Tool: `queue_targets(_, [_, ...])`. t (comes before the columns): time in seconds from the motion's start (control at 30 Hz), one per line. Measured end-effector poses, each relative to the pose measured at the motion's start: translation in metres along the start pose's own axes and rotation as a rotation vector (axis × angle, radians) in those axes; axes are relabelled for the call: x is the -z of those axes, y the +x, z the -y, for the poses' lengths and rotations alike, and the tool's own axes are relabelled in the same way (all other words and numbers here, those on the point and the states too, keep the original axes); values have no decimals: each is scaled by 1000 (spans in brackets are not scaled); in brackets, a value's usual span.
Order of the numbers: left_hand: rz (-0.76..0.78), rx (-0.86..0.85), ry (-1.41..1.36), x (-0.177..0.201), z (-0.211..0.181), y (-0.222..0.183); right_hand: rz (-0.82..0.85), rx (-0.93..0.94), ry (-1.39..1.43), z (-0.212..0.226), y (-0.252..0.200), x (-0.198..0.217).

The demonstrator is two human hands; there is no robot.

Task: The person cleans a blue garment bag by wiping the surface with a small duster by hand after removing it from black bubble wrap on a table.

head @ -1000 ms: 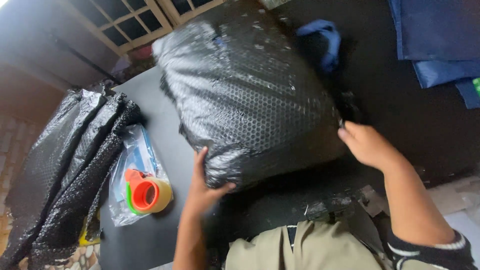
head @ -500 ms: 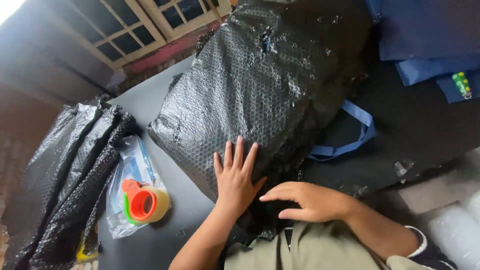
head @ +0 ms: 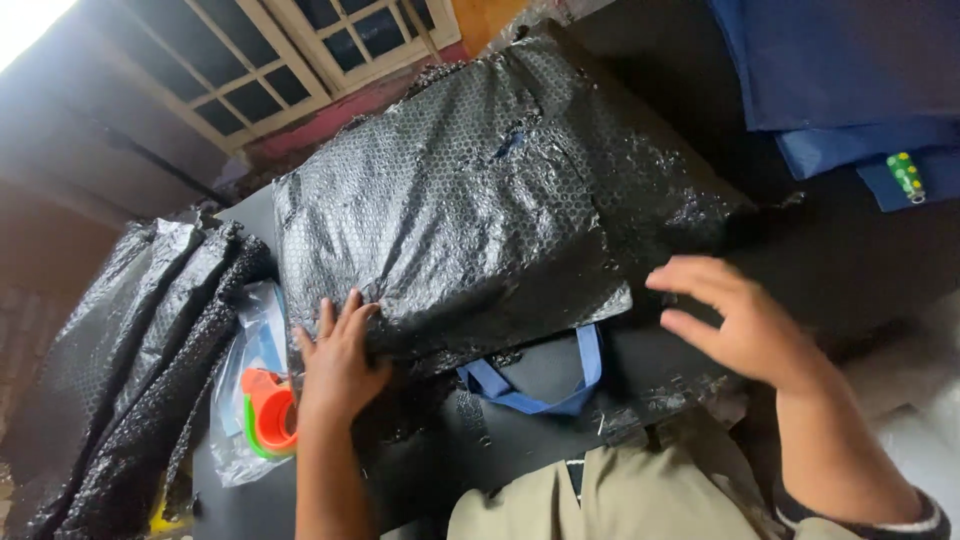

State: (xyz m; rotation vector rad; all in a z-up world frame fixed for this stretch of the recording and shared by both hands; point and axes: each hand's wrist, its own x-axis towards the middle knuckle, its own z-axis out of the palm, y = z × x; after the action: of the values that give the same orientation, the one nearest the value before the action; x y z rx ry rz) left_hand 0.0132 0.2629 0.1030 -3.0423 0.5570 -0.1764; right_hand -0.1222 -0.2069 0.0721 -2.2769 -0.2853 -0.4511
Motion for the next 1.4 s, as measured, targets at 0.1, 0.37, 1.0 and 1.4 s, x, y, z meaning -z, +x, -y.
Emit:
queue_targets(0.1, [-70,-49,-81,18,-46,3,-172,86,-394,-38,31,-1])
queue_targets(0.37, [-575,-344,22,-92,-107,54,-359,164,-576,-148,88,-70])
queue_targets(1.0, [-610,432,-165,-107,146,-111,-47,-453,154,-37,-36,30])
queue_targets(1.4, [-343,444,-445,-120,148,-143,-179,-425,301,-37,-34,27])
